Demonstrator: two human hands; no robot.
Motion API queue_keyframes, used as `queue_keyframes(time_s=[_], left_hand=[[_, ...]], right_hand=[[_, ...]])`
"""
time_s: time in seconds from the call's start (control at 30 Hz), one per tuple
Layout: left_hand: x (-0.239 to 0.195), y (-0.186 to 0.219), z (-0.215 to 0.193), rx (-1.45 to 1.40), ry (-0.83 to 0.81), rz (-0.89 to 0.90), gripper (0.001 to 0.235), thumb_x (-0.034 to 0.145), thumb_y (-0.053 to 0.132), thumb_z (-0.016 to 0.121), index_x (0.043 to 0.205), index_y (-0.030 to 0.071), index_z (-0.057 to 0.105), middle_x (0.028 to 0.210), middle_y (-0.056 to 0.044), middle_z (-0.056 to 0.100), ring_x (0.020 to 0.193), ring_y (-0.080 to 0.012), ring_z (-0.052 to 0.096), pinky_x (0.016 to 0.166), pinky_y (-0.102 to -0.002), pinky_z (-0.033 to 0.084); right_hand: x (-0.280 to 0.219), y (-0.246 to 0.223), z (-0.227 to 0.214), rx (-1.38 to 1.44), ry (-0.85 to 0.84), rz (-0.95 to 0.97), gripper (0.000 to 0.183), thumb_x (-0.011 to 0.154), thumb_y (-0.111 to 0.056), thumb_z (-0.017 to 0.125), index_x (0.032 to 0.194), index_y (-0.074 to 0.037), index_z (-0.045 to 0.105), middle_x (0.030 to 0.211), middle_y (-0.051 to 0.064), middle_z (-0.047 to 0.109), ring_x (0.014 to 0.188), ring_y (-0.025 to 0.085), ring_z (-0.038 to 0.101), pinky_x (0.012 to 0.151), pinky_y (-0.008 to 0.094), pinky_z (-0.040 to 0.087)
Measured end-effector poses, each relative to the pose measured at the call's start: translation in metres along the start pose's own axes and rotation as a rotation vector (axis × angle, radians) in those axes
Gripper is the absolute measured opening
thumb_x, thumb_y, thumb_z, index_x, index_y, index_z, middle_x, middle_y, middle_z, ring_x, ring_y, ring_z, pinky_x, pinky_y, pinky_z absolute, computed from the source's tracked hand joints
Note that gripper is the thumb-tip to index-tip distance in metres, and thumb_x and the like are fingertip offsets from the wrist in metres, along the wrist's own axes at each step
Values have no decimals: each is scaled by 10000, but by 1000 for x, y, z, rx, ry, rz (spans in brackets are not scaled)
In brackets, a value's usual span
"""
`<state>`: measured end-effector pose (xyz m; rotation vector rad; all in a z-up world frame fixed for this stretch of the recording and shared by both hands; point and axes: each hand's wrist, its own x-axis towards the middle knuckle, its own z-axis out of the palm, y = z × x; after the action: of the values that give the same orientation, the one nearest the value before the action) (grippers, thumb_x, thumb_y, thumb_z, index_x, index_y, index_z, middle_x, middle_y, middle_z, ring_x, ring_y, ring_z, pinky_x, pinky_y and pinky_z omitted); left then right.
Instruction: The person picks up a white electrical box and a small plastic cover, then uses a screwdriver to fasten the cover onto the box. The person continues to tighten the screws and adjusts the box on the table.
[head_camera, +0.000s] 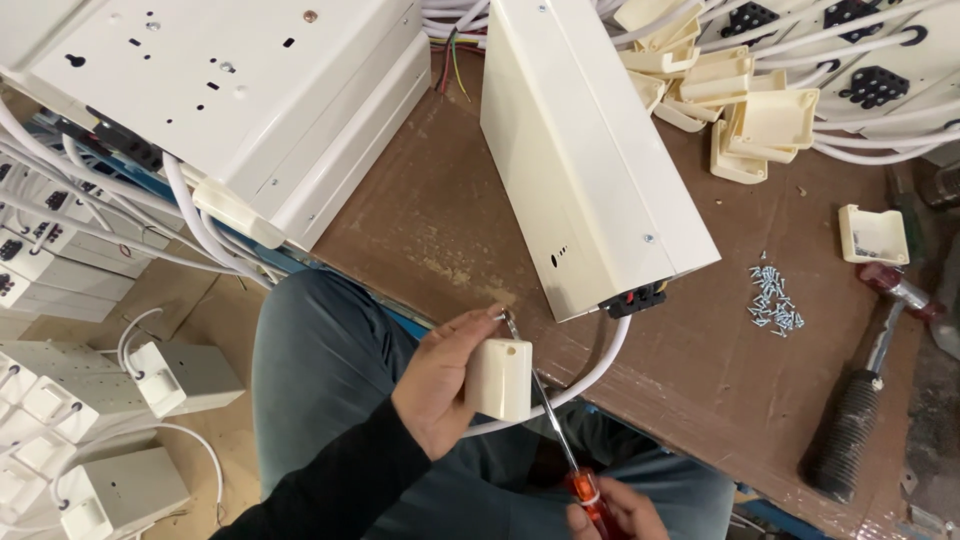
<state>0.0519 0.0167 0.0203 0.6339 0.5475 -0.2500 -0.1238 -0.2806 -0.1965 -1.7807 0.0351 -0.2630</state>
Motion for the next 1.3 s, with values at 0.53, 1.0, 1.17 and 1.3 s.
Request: queue_keyframes(time_s=[0.53, 1.0, 1.17, 1.3], left_hand=[[-5, 14, 1, -63, -104, -61, 258, 928, 152, 695, 1141, 9, 732, 1025, -87, 779, 837, -132, 745, 744, -276, 611], [1, 15, -3, 30, -16, -43, 183, 912, 173, 742, 1017, 23, 750, 908, -96, 774, 730, -146, 740, 641, -307, 612], [6, 15, -7, -2, -28, 1, 170, 916, 154, 736, 1002, 8, 751, 903, -102, 771, 728, -153, 741, 642, -290, 606], [3, 19, -2, -12, -42, -11, 156, 928, 151, 720, 990, 10, 746, 923, -102, 783, 744, -139, 730, 654, -281, 599]], right_hand=[[32, -18, 25, -14, 80, -48, 406, 785, -68, 827, 1115, 35, 615, 990, 162, 763, 890, 144, 754, 851, 283, 607], [36, -42, 25, -161, 86, 29, 429, 750, -107, 851, 1104, 13, 641, 937, 151, 776, 858, 164, 757, 863, 319, 597], [38, -46, 22, -109, 60, -14, 437, 762, -114, 846, 1125, 0, 629, 986, 148, 770, 904, 176, 769, 885, 344, 613], [37, -50, 21, -144, 80, 34, 453, 735, -84, 848, 1127, -3, 635, 971, 154, 776, 908, 191, 770, 884, 353, 612]])
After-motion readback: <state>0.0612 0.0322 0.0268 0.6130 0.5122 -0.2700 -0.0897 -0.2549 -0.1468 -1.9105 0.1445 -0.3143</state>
